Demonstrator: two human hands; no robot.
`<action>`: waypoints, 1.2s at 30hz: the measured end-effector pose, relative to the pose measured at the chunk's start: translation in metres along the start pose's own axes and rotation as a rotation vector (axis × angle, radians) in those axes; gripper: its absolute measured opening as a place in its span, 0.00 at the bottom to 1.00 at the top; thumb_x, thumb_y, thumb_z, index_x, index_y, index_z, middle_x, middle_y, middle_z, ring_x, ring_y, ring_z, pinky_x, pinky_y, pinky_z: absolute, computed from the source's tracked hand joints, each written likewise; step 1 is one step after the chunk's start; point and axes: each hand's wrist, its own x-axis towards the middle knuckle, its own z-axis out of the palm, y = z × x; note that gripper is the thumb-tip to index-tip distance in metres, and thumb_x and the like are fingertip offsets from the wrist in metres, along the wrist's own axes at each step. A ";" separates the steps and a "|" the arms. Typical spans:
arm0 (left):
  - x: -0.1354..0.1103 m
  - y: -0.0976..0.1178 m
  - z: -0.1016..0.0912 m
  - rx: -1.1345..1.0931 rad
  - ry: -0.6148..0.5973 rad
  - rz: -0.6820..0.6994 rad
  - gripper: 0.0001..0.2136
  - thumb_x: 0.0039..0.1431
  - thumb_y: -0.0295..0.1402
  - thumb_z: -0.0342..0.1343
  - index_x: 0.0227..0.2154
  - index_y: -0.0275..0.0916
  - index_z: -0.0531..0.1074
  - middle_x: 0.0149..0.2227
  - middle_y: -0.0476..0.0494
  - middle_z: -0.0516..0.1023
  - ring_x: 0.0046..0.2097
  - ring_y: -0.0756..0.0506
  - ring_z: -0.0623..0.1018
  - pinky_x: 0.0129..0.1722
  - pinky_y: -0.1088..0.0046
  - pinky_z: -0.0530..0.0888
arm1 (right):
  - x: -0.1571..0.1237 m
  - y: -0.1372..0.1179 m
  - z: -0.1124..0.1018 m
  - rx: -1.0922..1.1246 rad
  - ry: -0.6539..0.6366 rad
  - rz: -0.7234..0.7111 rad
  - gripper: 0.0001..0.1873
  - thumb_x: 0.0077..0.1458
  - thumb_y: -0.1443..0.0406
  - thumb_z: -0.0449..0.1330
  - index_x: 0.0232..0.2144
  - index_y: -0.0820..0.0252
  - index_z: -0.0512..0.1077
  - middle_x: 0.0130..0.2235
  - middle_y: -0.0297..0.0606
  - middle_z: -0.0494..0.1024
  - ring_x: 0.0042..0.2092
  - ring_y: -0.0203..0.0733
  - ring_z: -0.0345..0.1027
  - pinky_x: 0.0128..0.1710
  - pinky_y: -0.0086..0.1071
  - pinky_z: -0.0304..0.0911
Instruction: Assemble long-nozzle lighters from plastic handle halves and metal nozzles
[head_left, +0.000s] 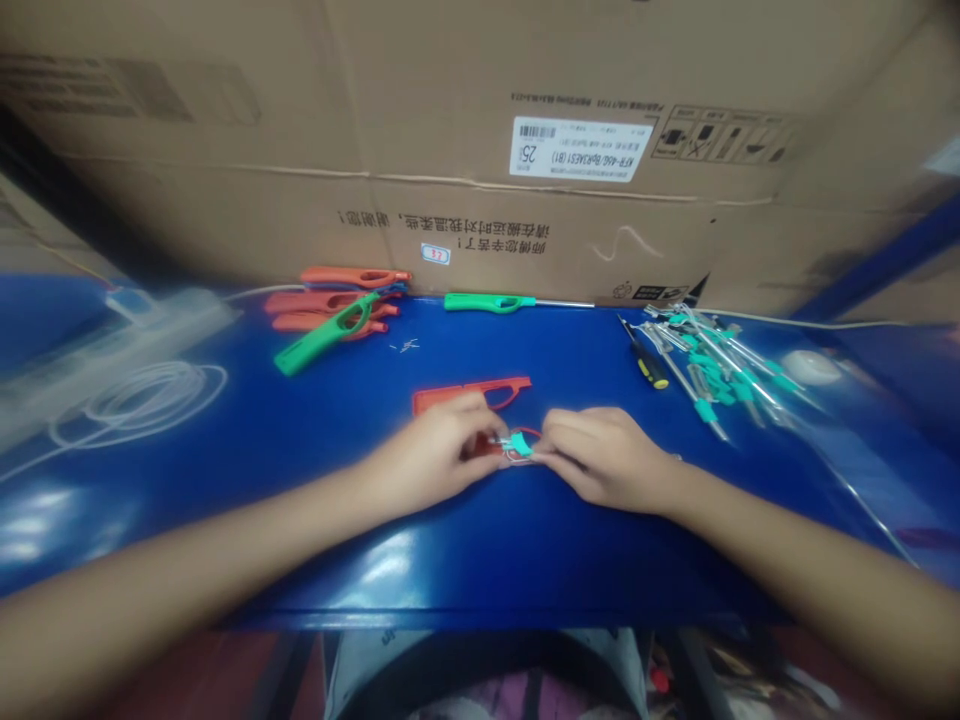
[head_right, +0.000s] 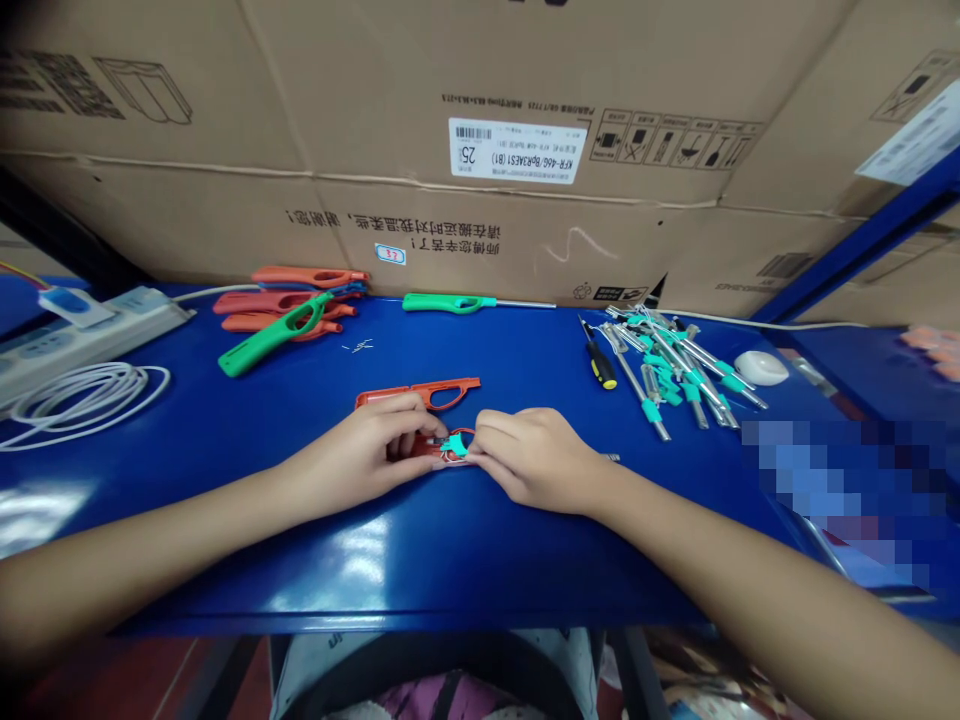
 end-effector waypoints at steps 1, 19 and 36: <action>0.000 0.000 0.000 0.003 -0.002 -0.004 0.07 0.62 0.33 0.62 0.40 0.37 0.77 0.35 0.47 0.72 0.32 0.50 0.73 0.33 0.73 0.72 | 0.000 0.000 0.000 -0.013 0.006 -0.012 0.14 0.70 0.63 0.50 0.35 0.60 0.73 0.33 0.36 0.76 0.30 0.35 0.65 0.31 0.30 0.55; 0.001 0.001 0.001 -0.005 -0.015 -0.068 0.06 0.61 0.30 0.62 0.39 0.36 0.76 0.34 0.48 0.71 0.31 0.50 0.71 0.32 0.74 0.69 | 0.002 -0.003 -0.001 -0.164 -0.052 -0.086 0.15 0.67 0.69 0.49 0.34 0.62 0.74 0.32 0.36 0.73 0.27 0.37 0.56 0.28 0.33 0.49; -0.007 -0.001 0.002 0.261 -0.081 0.116 0.16 0.71 0.37 0.49 0.57 0.41 0.70 0.42 0.42 0.72 0.43 0.44 0.76 0.43 0.67 0.75 | 0.000 -0.004 -0.006 -0.273 -0.134 -0.126 0.13 0.67 0.69 0.48 0.39 0.62 0.73 0.33 0.37 0.72 0.26 0.38 0.55 0.28 0.35 0.47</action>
